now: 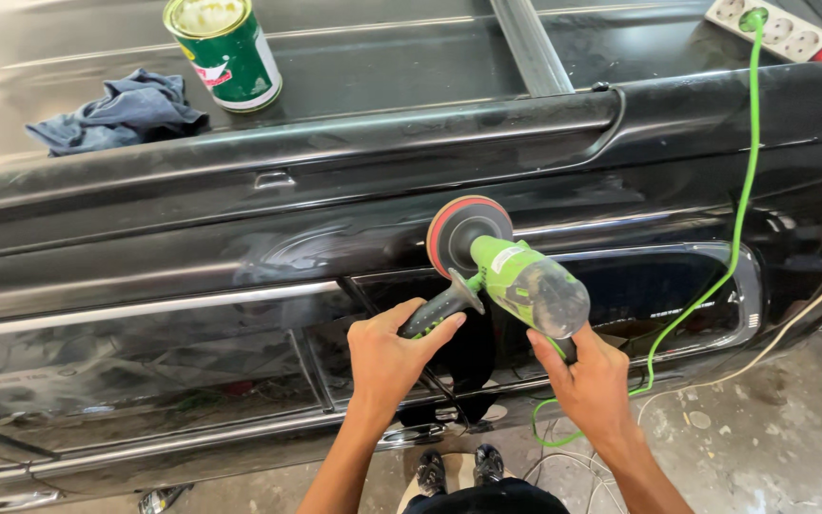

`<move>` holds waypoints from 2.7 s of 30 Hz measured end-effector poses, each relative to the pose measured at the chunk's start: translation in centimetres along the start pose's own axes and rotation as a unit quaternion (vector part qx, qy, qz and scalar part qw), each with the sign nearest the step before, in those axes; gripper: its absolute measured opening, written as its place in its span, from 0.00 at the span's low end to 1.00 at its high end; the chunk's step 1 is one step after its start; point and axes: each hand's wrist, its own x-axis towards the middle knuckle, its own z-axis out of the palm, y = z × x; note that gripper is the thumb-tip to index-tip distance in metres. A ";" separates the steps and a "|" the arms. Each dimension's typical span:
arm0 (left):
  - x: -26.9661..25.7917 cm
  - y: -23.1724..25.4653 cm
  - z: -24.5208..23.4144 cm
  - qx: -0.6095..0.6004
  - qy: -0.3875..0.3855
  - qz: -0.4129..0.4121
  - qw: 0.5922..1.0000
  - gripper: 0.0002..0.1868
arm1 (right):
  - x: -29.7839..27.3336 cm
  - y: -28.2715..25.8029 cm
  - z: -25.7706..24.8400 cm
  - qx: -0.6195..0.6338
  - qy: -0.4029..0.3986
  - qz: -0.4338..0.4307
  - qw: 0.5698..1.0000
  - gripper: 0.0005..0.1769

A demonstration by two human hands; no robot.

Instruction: The person applies a substance from a green can to the side of a black car and then uses a power polisher to buff the exterior surface.

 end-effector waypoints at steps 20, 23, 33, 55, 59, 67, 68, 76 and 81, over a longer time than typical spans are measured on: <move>-2.2 -4.2 -6.9 0.007 0.082 -0.115 0.990 0.21 | 0.7 -7.3 3.6 0.047 -0.100 -0.056 0.992 0.32; -1.9 -3.5 -6.8 0.013 0.068 -0.143 0.987 0.21 | 1.4 -8.1 2.4 0.047 -0.107 -0.048 0.992 0.30; -0.4 0.4 -2.9 0.030 0.003 -0.158 0.987 0.23 | 3.0 -6.0 -1.8 -0.035 -0.113 0.022 0.993 0.29; 1.6 3.9 4.5 -0.002 -0.062 -0.083 0.995 0.22 | 3.6 0.5 -6.5 -0.080 -0.083 0.106 0.988 0.24; 2.1 4.5 5.4 0.006 -0.072 -0.074 0.995 0.22 | 3.8 1.1 -7.2 -0.084 -0.079 0.121 0.986 0.25; 2.7 5.6 7.2 0.011 -0.109 -0.079 0.991 0.21 | 3.7 3.0 -8.0 -0.096 -0.059 0.145 0.983 0.25; 2.8 5.7 7.4 0.009 -0.111 -0.075 0.991 0.21 | 3.6 3.3 -8.1 -0.103 -0.061 0.157 0.980 0.26; 3.1 6.7 9.3 0.016 -0.134 -0.073 0.988 0.22 | 3.5 5.0 -9.3 -0.099 -0.044 0.157 0.982 0.24; 3.1 7.1 10.4 0.017 -0.146 -0.074 0.986 0.22 | 3.4 6.2 -9.9 -0.096 -0.040 0.152 0.983 0.24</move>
